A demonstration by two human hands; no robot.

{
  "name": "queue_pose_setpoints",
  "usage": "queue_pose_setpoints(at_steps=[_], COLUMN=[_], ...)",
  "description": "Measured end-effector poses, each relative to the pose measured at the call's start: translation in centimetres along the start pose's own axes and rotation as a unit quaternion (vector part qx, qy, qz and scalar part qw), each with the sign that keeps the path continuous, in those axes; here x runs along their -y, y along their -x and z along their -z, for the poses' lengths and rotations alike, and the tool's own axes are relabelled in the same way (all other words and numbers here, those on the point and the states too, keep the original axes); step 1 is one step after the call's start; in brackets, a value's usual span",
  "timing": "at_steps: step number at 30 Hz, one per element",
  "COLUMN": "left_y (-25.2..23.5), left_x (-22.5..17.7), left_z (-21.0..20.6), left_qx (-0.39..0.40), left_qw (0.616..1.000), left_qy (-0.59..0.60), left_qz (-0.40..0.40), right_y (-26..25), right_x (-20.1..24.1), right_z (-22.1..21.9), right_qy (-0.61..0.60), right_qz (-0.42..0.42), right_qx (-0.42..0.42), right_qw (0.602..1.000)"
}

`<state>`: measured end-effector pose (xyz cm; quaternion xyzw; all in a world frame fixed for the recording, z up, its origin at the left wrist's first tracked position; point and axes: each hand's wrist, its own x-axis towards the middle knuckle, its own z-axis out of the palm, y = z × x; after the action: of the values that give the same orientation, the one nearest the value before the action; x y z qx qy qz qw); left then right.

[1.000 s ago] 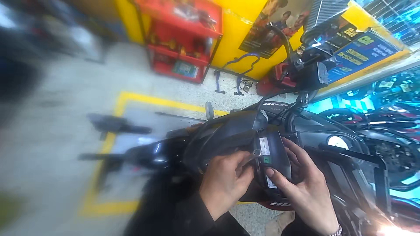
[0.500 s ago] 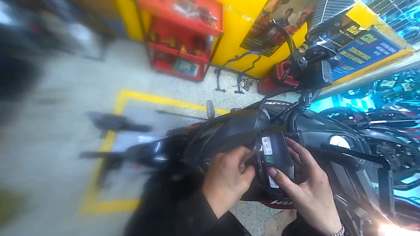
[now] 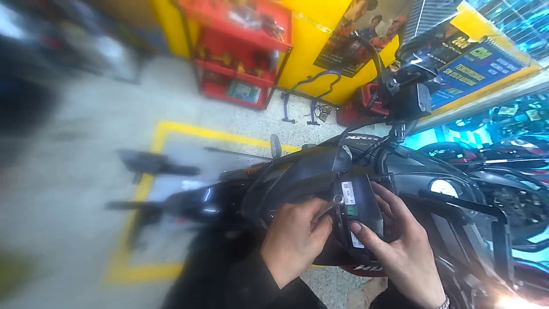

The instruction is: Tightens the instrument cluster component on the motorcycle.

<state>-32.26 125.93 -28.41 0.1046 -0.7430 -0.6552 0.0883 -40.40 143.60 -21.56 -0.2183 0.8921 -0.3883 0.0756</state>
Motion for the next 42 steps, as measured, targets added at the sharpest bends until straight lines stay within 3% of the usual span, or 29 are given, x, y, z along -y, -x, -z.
queue_pose_setpoints(at_steps=[17,22,27,33,42], left_y=[-0.2,0.0,-0.1,-0.2,-0.3], left_x=[-0.4,-0.1,-0.5,-0.3,0.0], left_z=[-0.2,0.2,-0.1,0.5,0.3], left_qx=[0.004,0.033,0.01,0.04,0.023], left_qw=[0.999,0.999,0.999,0.999,1.0], left_qy=[-0.011,-0.005,-0.004,-0.005,-0.005], left_qz=[0.037,0.017,0.034,0.028,0.012], right_y=[0.0,0.2,1.0,1.1,1.5], right_x=[0.3,0.8,2.0,1.7,1.1], right_z=[0.2,0.3,0.2,0.1,-0.2], right_qy=[-0.002,0.041,0.112,0.126,0.154], right_qz=[-0.002,0.008,0.0,0.013,0.026], right_qx=[0.013,0.01,-0.018,-0.015,-0.025], right_qw=[1.0,0.999,0.994,0.992,0.987])
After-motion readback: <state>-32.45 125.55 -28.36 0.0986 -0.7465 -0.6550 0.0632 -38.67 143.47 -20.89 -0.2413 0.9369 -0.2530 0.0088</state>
